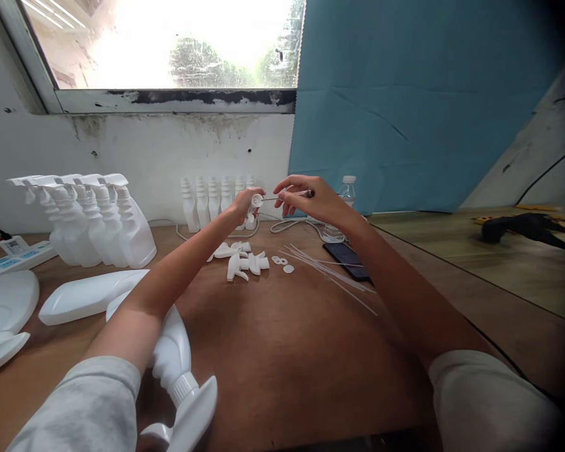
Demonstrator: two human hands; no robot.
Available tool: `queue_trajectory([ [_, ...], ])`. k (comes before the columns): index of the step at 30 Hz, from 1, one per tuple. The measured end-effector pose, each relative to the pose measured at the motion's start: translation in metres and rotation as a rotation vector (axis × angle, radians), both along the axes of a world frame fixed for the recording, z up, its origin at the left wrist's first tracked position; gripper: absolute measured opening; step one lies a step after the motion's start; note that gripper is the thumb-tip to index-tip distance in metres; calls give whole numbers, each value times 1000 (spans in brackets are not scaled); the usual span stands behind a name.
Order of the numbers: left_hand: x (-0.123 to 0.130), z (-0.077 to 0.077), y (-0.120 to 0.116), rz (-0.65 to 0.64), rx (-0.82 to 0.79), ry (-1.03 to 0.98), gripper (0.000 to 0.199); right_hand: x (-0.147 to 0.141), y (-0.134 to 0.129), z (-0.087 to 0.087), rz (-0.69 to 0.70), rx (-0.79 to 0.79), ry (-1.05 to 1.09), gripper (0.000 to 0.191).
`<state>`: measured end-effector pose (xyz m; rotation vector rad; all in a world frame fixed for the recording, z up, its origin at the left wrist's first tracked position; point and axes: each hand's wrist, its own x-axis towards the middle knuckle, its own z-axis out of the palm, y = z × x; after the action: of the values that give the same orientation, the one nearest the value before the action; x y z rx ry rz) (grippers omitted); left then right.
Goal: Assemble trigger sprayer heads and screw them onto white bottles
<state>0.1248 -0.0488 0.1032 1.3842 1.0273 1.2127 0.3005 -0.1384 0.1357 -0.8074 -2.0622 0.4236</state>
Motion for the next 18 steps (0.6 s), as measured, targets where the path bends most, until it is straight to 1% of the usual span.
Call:
queue_trajectory([
  [6, 2, 0, -2, 47, 5, -17, 16, -3, 3, -3, -17, 52, -9, 14],
  [11, 2, 0, -1, 68, 27, -30, 16, -4, 3, -4, 0, 61, -23, 16],
  [15, 3, 0, 1, 95, 33, -29, 16, -4, 3, -6, -56, 191, -119, 19],
  [18, 4, -3, 3, 118, 28, -30, 15, -5, 6, -9, -50, 300, -221, 22],
])
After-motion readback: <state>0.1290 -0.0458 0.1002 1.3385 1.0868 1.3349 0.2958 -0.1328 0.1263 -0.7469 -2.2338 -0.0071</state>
